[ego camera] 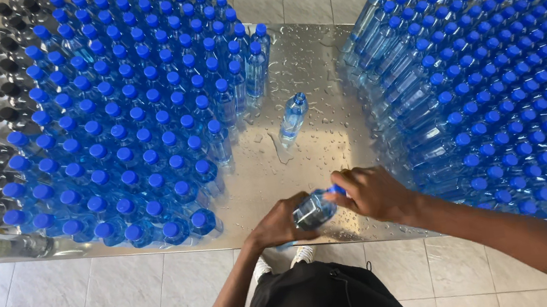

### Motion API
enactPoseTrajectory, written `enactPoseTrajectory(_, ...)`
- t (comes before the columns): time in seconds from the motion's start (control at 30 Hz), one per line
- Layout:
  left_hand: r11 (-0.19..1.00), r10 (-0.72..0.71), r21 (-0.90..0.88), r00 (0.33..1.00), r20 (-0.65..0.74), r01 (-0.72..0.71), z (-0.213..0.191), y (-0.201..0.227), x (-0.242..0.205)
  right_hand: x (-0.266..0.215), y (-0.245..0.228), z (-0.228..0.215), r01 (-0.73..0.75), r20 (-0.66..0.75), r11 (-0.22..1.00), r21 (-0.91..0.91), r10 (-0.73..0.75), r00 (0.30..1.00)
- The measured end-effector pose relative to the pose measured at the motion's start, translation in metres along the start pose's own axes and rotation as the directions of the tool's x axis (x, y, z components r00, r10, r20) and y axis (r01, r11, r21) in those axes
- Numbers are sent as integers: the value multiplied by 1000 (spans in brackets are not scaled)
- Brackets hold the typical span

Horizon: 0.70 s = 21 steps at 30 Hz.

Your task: The person repeatedly picks up plastic water bottles from a metal table, screws on blue caps by hand, and places the capped bottles back onto the table among many other bottles.

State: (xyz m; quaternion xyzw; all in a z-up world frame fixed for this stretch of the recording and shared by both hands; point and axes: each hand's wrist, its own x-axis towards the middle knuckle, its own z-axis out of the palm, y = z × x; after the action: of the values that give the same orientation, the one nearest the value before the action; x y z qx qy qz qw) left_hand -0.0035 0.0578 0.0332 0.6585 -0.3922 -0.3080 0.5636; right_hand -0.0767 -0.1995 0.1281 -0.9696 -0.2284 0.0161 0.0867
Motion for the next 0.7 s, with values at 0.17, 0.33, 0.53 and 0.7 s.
enactPoseTrajectory(0.17,977,37,-206,906,423,56,-3,6,4,-23,7,22,427,-314,849,-312,-517,796)
enactPoseTrajectory(0.33,950,-266,222,943,199,221,24,15,24,-35,43,88,-194,-121,939,285,236,964)
enactPoseTrajectory(0.53,67,179,988,976,125,-139,88,-67,53,-88,86,179,-859,954,-446,251,-33,297)
enactPoseTrajectory(0.7,748,-51,655,994,-96,101,99,-104,96,-71,85,87,-573,255,669,474,519,816)
